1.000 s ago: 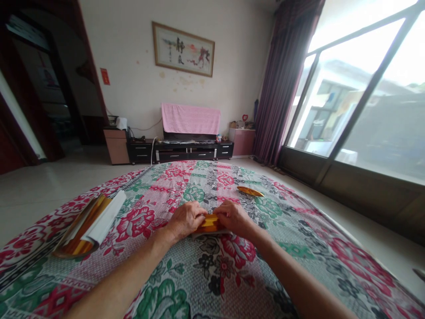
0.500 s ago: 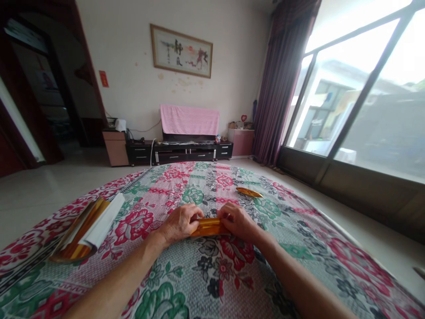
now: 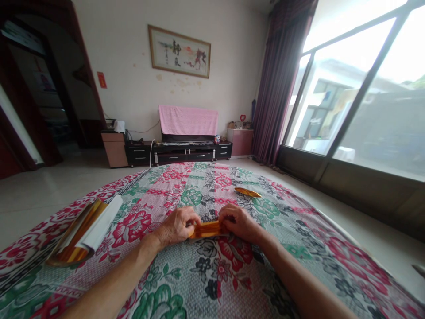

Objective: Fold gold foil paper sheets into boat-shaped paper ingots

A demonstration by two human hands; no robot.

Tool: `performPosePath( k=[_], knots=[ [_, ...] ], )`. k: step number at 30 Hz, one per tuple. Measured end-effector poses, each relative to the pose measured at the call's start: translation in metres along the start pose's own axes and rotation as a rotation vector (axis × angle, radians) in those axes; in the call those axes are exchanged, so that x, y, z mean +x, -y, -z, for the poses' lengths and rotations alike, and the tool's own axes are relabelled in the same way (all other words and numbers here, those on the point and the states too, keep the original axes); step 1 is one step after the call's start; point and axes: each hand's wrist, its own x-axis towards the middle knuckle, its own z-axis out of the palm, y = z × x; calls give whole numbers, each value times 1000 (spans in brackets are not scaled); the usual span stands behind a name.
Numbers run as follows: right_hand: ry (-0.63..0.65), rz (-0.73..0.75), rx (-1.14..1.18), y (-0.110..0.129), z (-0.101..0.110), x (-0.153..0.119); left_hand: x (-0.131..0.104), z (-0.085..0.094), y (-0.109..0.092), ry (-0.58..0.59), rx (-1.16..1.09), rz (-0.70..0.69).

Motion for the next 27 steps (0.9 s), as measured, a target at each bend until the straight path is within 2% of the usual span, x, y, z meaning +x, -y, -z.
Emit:
performPosePath(
  k=[6, 12, 18, 22, 27],
  knots=[
    [9, -38, 27, 3, 2, -1, 0, 0, 2, 34, -41, 15],
    [6, -2, 5, 4, 2, -2, -1, 3, -4, 59, -9, 30],
    [48, -28, -58, 19, 4, 1, 1, 5, -8, 54, 6, 21],
    [35, 9, -98, 28, 1, 3, 0, 5, -6, 64, 2, 17],
    [57, 51, -114, 26, -4, 0, 1, 5, -4, 76, -36, 4]
  ],
)
